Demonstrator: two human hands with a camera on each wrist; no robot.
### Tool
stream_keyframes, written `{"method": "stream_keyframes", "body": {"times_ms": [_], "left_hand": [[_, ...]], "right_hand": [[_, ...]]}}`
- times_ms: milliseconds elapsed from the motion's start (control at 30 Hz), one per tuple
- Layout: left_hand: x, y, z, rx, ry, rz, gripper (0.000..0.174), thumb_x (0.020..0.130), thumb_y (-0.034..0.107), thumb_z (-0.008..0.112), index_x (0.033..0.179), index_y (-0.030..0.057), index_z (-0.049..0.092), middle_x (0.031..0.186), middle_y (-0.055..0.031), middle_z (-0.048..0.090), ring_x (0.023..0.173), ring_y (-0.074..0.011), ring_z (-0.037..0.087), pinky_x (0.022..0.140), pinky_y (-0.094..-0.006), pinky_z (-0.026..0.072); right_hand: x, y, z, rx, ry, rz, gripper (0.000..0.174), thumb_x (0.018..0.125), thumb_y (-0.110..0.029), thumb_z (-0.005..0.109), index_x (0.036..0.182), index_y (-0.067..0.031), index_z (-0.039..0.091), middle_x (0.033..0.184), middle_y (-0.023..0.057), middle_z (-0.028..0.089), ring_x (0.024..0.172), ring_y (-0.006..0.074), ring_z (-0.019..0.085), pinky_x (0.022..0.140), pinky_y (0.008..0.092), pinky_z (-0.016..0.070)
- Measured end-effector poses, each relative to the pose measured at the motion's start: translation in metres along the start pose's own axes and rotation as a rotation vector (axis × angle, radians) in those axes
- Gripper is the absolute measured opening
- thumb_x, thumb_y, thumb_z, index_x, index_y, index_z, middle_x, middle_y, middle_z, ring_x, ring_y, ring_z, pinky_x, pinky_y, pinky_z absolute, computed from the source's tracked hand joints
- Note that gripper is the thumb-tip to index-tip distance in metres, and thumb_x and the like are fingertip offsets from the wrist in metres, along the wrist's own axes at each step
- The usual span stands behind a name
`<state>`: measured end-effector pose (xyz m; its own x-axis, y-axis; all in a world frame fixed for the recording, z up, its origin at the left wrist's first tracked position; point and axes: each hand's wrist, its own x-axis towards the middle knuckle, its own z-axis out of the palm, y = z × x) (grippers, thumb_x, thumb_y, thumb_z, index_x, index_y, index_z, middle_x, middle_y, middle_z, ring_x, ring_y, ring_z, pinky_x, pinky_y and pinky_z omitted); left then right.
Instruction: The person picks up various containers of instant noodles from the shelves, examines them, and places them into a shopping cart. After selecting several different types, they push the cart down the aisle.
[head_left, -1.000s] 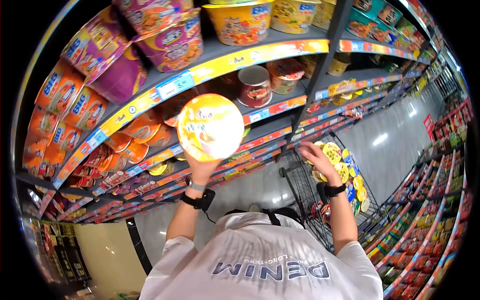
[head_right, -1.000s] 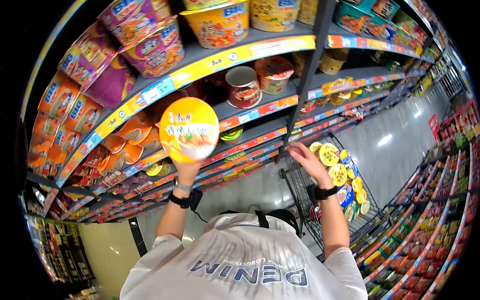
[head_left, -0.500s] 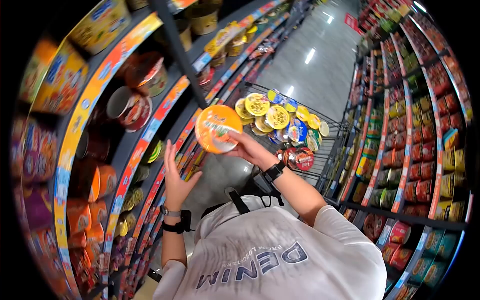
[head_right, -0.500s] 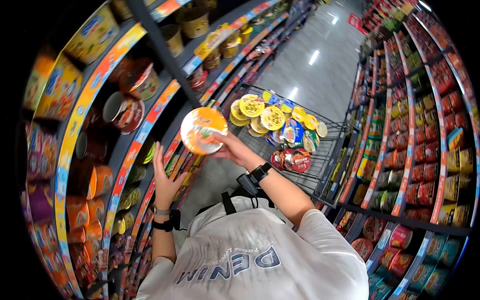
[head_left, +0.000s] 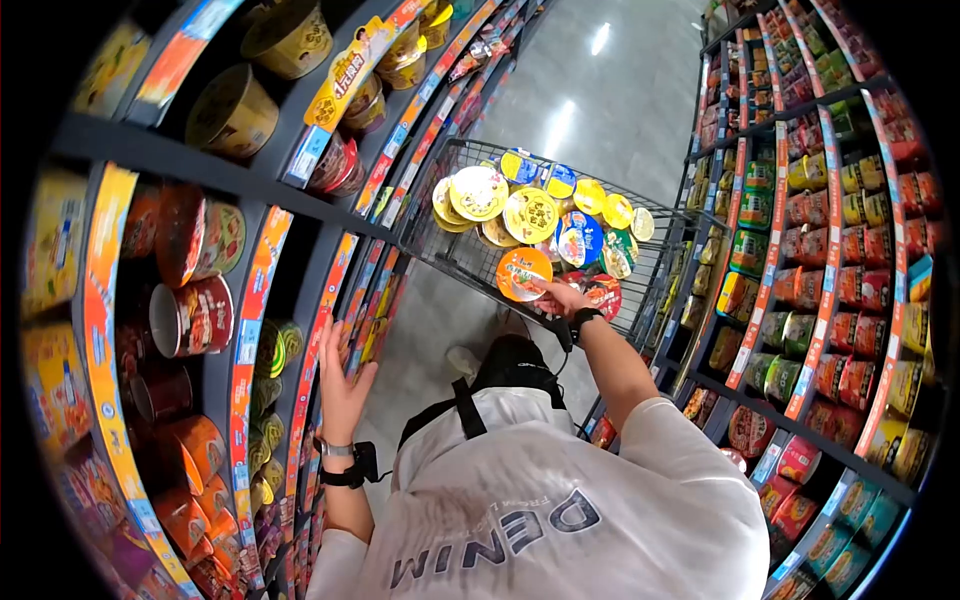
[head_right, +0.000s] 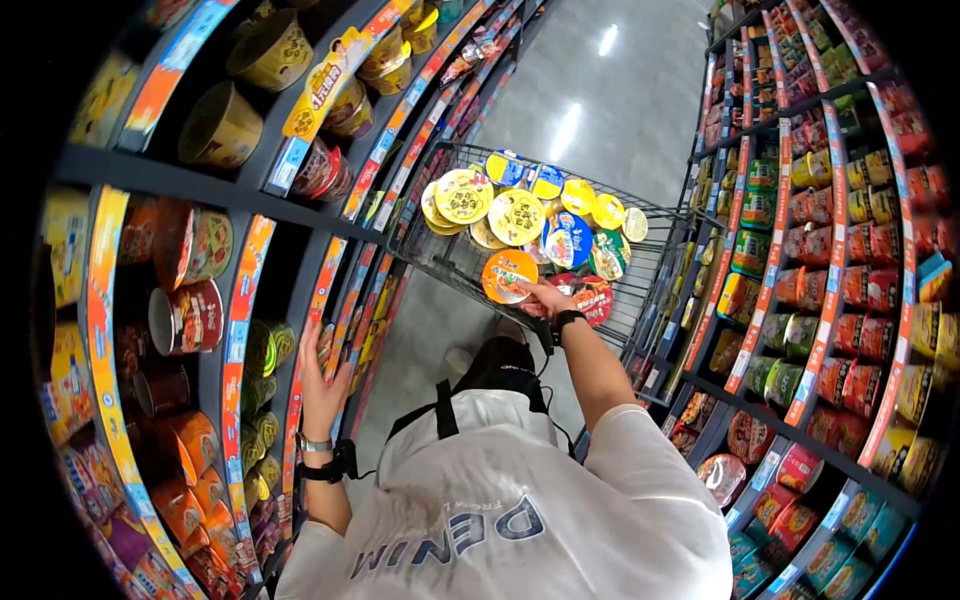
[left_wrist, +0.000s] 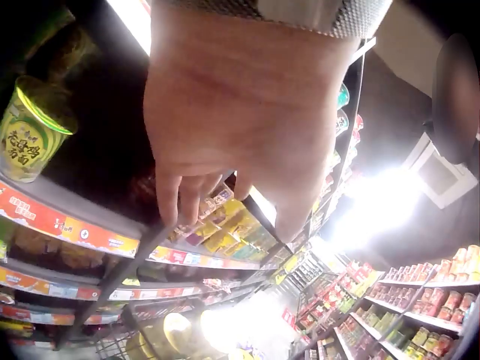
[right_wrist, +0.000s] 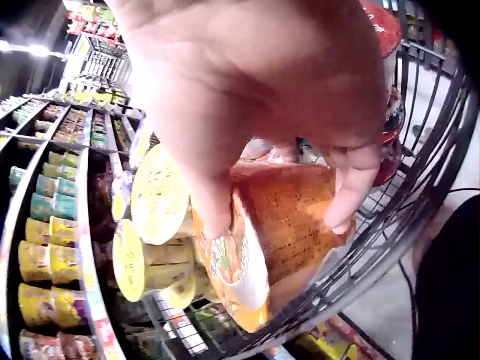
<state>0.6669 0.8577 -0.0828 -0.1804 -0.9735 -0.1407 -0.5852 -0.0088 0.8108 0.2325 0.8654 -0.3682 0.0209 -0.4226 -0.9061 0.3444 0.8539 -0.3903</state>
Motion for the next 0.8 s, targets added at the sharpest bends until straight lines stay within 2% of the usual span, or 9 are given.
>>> {"method": "stream_keyframes", "body": {"times_ms": [100,200,233,367,467,533,667,733,800], "left_hand": [[0.018,0.021,0.003,0.054,-0.032,-0.026,0.071,0.081,0.0,0.069,0.145,0.0017,0.036,0.157,-0.0167,0.026,0.137,-0.0321,0.039,0.111,-0.0408,0.0367],[0.028,0.016,0.006,0.303,-0.095,-0.015,0.062,0.082,0.002,0.067,0.139,-0.0039,0.042,0.153,-0.0186,0.033,0.137,-0.0333,0.041,0.111,-0.0398,0.0365],[0.032,0.028,0.01,0.165,-0.099,-0.118,0.062,0.083,0.003,0.066,0.139,-0.003,0.042,0.152,-0.0193,0.036,0.137,-0.0339,0.04,0.111,-0.0399,0.0362],[0.039,0.025,0.023,0.191,-0.118,-0.266,0.059,0.084,0.0,0.064,0.139,-0.0008,0.044,0.149,-0.0176,0.041,0.134,-0.03,0.045,0.109,-0.0395,0.0378],[0.046,0.027,0.034,0.21,-0.126,-0.385,0.058,0.084,-0.002,0.064,0.139,0.0003,0.044,0.148,-0.0174,0.042,0.132,-0.0301,0.046,0.108,-0.0396,0.0393],[0.057,0.037,0.043,0.221,-0.143,-0.417,0.057,0.083,-0.004,0.063,0.138,0.001,0.045,0.147,-0.0172,0.044,0.13,-0.0303,0.048,0.106,-0.0388,0.0418],[0.064,0.042,0.057,0.164,-0.096,-0.457,0.054,0.083,-0.006,0.062,0.135,0.0011,0.048,0.144,-0.0157,0.047,0.127,-0.029,0.052,0.101,-0.0363,0.0451],[0.066,0.039,0.061,0.199,-0.155,-0.487,0.053,0.083,-0.007,0.061,0.133,0.0011,0.05,0.141,-0.0155,0.05,0.125,-0.0295,0.053,0.101,-0.0364,0.0446],[0.072,0.039,0.061,0.242,-0.182,-0.454,0.051,0.082,-0.007,0.061,0.132,0.0006,0.051,0.139,-0.016,0.052,0.124,-0.0303,0.053,0.101,-0.0363,0.0441]], "right_hand": [[0.051,0.011,-0.013,-0.102,-0.113,0.086,0.036,0.085,-0.034,0.077,0.11,-0.0121,0.063,0.078,0.0008,0.067,0.063,0.0084,0.062,0.057,0.023,0.0547],[0.101,0.013,-0.014,0.044,-0.521,0.286,0.025,0.088,-0.03,0.073,0.099,-0.0071,0.07,0.076,0.0011,0.063,0.061,0.0118,0.059,0.06,0.0253,0.0483],[0.103,0.009,-0.013,-0.094,-0.346,0.236,0.024,0.09,-0.025,0.07,0.105,-0.0061,0.068,0.078,-0.0001,0.063,0.06,0.0131,0.054,0.059,0.0251,0.043],[0.174,0.034,-0.017,-0.15,-0.167,0.293,0.029,0.088,-0.018,0.068,0.113,-0.0048,0.065,0.092,0.0034,0.067,0.09,0.0177,0.062,0.074,0.0321,0.0506],[0.231,0.073,-0.029,-1.25,0.18,-0.044,0.055,0.084,-0.019,0.068,0.133,0.0,0.051,0.142,0.0178,0.049,0.125,0.0327,0.052,0.101,0.0394,0.0464],[0.26,0.102,-0.04,-0.872,0.145,0.025,0.052,0.083,-0.023,0.069,0.129,-0.002,0.057,0.137,0.0178,0.055,0.126,0.0334,0.053,0.099,0.0403,0.047],[0.219,0.051,0.001,-0.836,0.249,-0.024,0.047,0.083,-0.026,0.07,0.124,-0.0047,0.061,0.126,0.0147,0.063,0.114,0.0292,0.06,0.092,0.0388,0.0494],[0.265,0.085,-0.001,-0.758,0.203,-0.211,0.044,0.083,-0.025,0.071,0.122,-0.0074,0.062,0.122,0.0099,0.066,0.103,0.0243,0.061,0.089,0.0361,0.0492],[0.364,0.188,-0.045,-0.506,0.045,-0.245,0.041,0.085,-0.03,0.069,0.119,-0.0073,0.063,0.12,0.0087,0.066,0.097,0.0226,0.058,0.088,0.0355,0.0485]]}}
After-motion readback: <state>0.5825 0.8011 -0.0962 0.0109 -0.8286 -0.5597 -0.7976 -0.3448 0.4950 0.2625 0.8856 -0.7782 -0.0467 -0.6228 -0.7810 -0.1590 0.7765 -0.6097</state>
